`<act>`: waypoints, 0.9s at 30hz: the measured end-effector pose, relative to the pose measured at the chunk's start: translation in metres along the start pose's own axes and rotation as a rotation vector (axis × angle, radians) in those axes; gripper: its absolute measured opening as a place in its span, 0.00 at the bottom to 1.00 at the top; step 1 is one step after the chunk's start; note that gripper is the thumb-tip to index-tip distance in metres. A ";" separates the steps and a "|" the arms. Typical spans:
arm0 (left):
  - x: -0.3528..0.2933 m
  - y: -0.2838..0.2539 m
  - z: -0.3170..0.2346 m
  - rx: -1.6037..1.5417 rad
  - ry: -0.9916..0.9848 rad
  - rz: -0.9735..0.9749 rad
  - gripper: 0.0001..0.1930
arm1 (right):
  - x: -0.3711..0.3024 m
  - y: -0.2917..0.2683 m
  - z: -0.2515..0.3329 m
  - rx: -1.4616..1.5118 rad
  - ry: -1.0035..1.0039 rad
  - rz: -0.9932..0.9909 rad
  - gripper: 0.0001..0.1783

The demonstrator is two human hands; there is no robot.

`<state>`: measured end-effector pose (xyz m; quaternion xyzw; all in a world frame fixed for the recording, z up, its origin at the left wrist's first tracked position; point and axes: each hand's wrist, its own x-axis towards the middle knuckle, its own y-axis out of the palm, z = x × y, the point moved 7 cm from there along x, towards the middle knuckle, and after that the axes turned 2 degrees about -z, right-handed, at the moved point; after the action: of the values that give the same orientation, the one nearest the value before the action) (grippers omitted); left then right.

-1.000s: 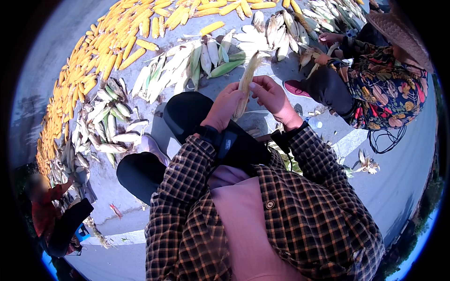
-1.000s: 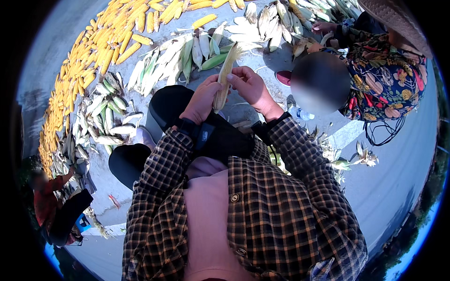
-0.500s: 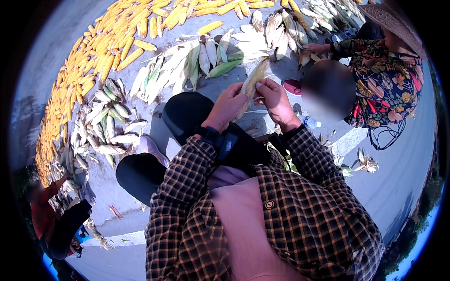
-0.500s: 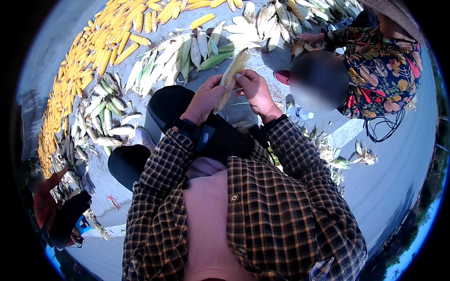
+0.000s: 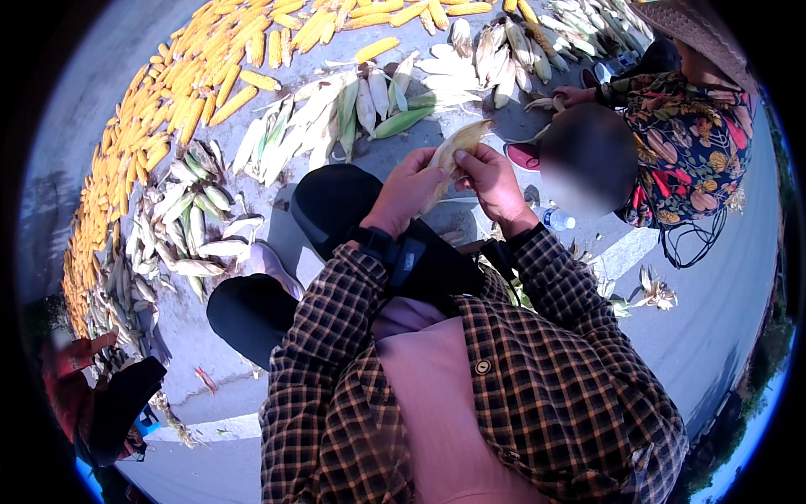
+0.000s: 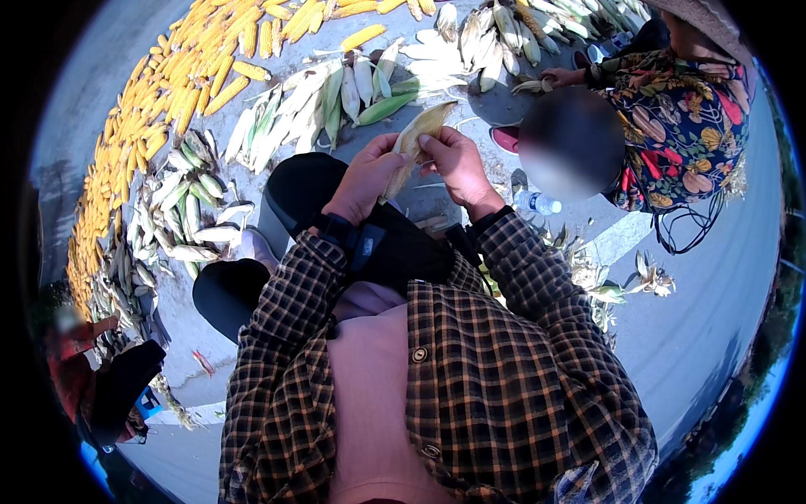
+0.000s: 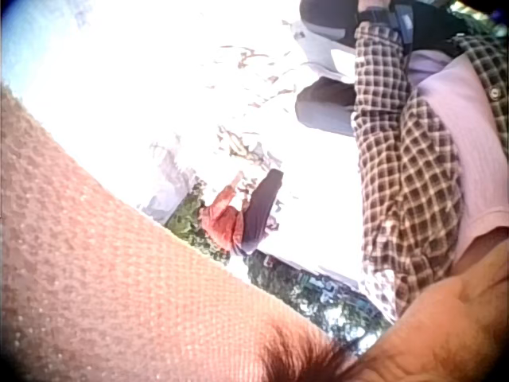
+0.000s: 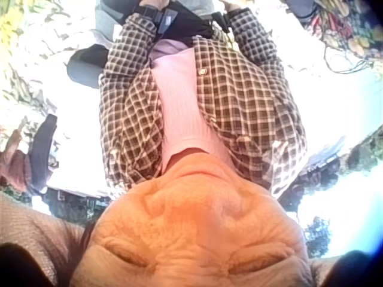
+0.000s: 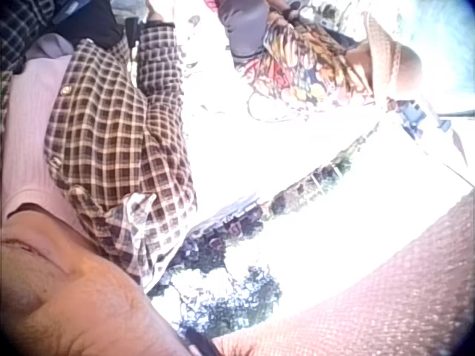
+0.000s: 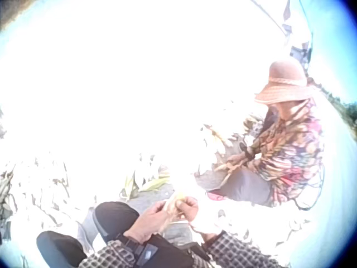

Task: The person sits on a paved surface outdoors and shucks corn cobs by hand. They repeatedly pick up husked corn, remove the remaining husks and silk, and place the cleaned cobs into a large pile on the ground. Another person is visible nearby performing the same task.

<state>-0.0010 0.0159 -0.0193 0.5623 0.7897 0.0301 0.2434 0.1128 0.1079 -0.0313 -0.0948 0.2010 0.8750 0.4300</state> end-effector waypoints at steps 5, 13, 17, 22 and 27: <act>0.001 -0.003 0.000 -0.066 0.007 -0.043 0.18 | -0.002 -0.006 -0.018 0.032 0.054 -0.028 0.10; 0.005 -0.019 -0.003 -0.349 -0.061 -0.125 0.14 | -0.010 0.005 0.000 0.297 -0.087 0.015 0.11; 0.012 -0.023 0.010 -0.319 -0.032 -0.108 0.14 | -0.023 0.022 0.027 0.444 -0.128 0.014 0.12; 0.013 -0.020 0.009 -0.320 0.007 -0.137 0.14 | -0.028 0.023 0.023 0.607 -0.076 0.229 0.10; 0.004 -0.021 0.002 -0.390 0.026 -0.217 0.14 | -0.034 0.008 0.002 0.465 0.127 0.307 0.10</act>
<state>-0.0197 0.0115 -0.0294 0.4161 0.8279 0.1631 0.3388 0.1275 0.0806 -0.0157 -0.0167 0.4349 0.8526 0.2893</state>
